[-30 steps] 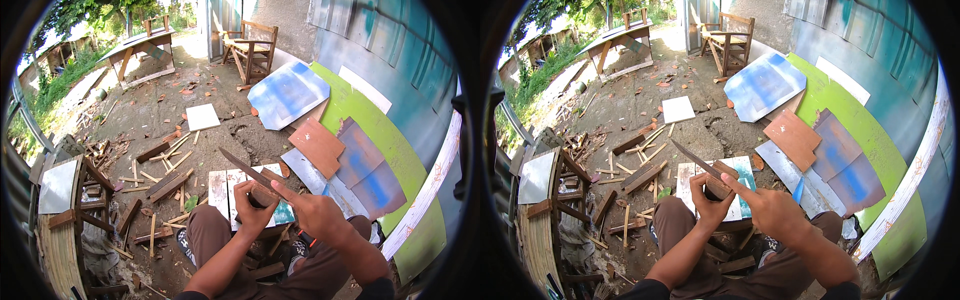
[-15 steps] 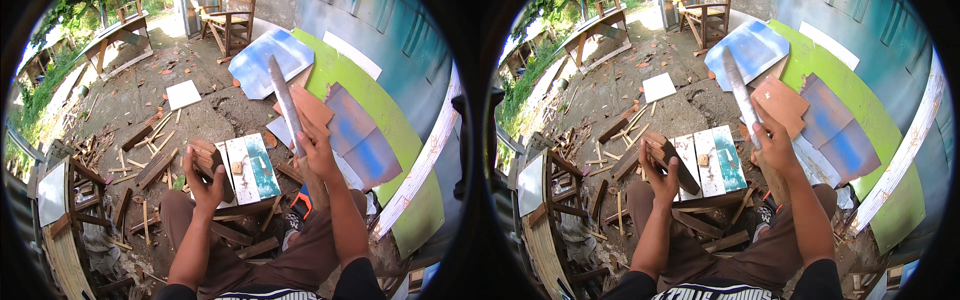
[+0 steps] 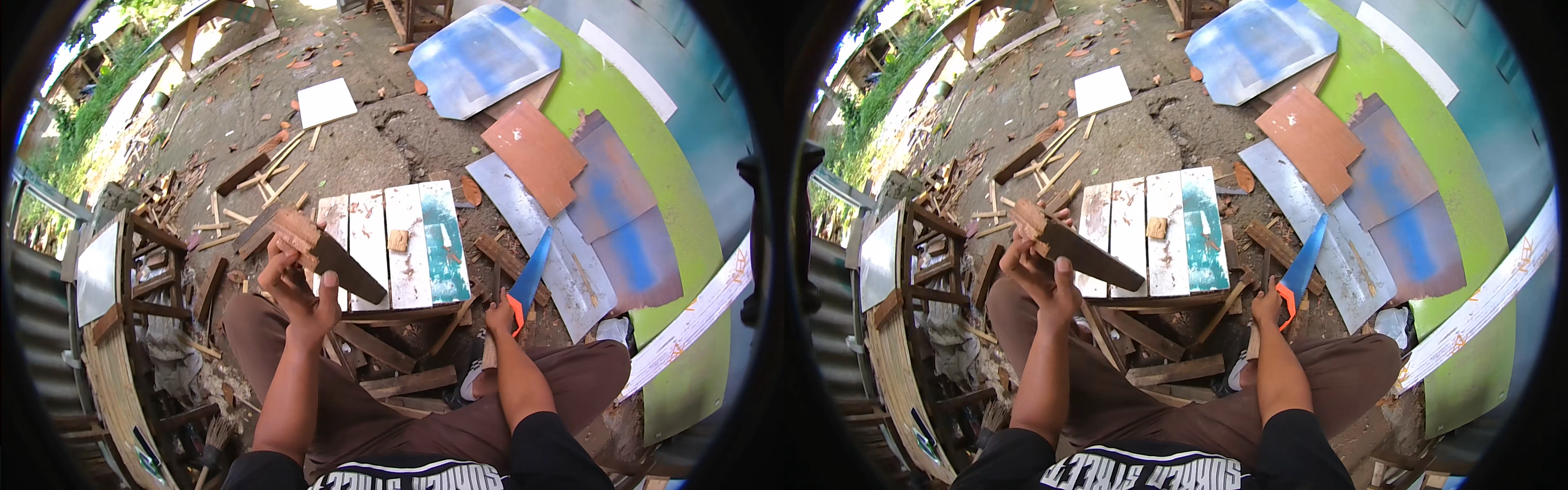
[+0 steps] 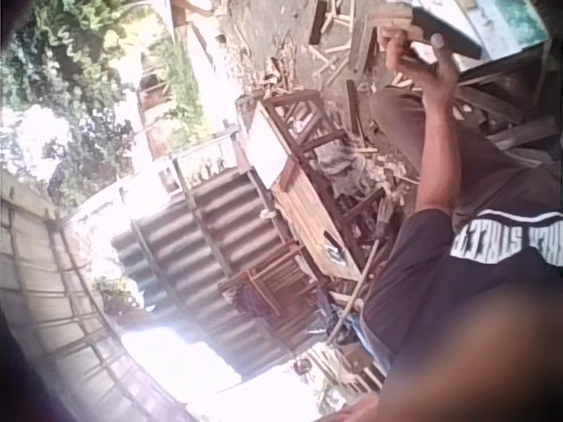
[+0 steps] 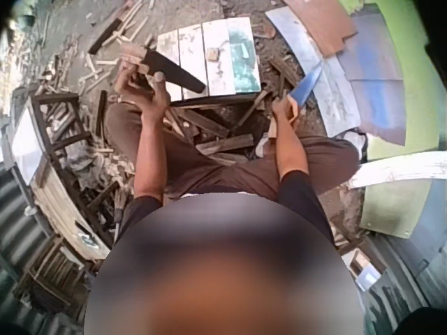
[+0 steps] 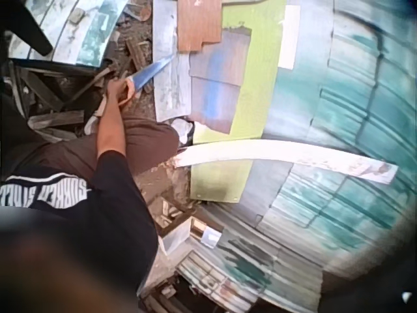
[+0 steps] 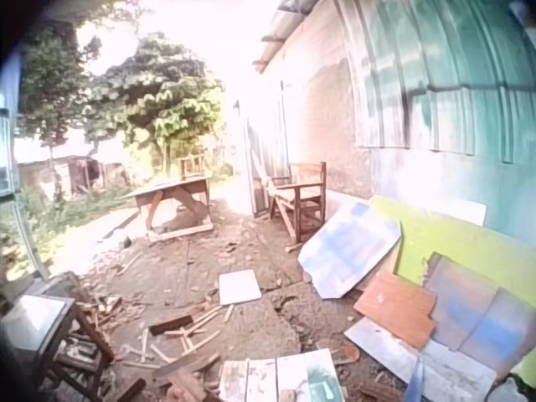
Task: The person sits on the ground and uses a hand saw to cut a small wooden block. They repeatedly saw the block, pause to inspect the cut, and then continue sawing until the piece is separated.
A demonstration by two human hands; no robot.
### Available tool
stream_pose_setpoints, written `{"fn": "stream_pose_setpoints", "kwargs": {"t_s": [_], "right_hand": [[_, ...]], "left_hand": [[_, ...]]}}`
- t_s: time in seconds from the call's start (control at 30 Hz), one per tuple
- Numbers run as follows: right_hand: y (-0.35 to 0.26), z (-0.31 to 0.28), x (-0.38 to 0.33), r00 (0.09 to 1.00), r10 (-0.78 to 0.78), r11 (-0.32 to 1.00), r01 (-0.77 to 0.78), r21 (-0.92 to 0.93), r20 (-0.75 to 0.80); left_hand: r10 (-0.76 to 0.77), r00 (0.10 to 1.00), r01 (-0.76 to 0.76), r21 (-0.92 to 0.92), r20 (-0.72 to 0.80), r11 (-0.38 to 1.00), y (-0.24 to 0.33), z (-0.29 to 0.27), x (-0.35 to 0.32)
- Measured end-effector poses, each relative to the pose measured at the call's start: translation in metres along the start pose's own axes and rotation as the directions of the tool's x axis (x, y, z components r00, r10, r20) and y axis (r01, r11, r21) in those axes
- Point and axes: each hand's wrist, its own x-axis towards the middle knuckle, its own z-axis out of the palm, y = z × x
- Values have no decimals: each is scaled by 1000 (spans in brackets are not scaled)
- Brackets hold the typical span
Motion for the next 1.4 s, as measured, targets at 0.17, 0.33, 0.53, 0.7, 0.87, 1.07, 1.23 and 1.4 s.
{"fn": "stream_pose_setpoints", "kwargs": {"t_s": [0.17,0.33,0.53,0.7,0.87,1.07,1.23,1.4], "right_hand": [[1,23,4,999,7,995,-3,-98,43],[-33,28,-1,996,-58,980,45,-192,-66],[-61,26,-20,1000,-11,986,15,-166,26],[-42,26,-51,995,-28,970,49,-237,93],[-30,32,-62,976,11,920,76,-384,219],[-22,29,-60,928,34,943,93,-320,372],[-16,17,-69,950,87,947,14,-320,298],[20,-1,-61,990,139,972,-132,-194,21]], "left_hand": [[-68,997,68,-5,-42,998,5,-12,-5],[-93,993,92,-17,-71,996,19,-21,-1],[-194,964,206,54,-181,977,25,-42,5],[-342,898,368,45,-277,929,25,-64,7],[-319,884,346,19,-341,938,22,-79,9],[-172,936,189,29,-307,981,23,-81,1],[-222,948,239,47,-229,970,23,-62,-1],[-109,993,108,-33,-32,994,20,-35,6]]}}
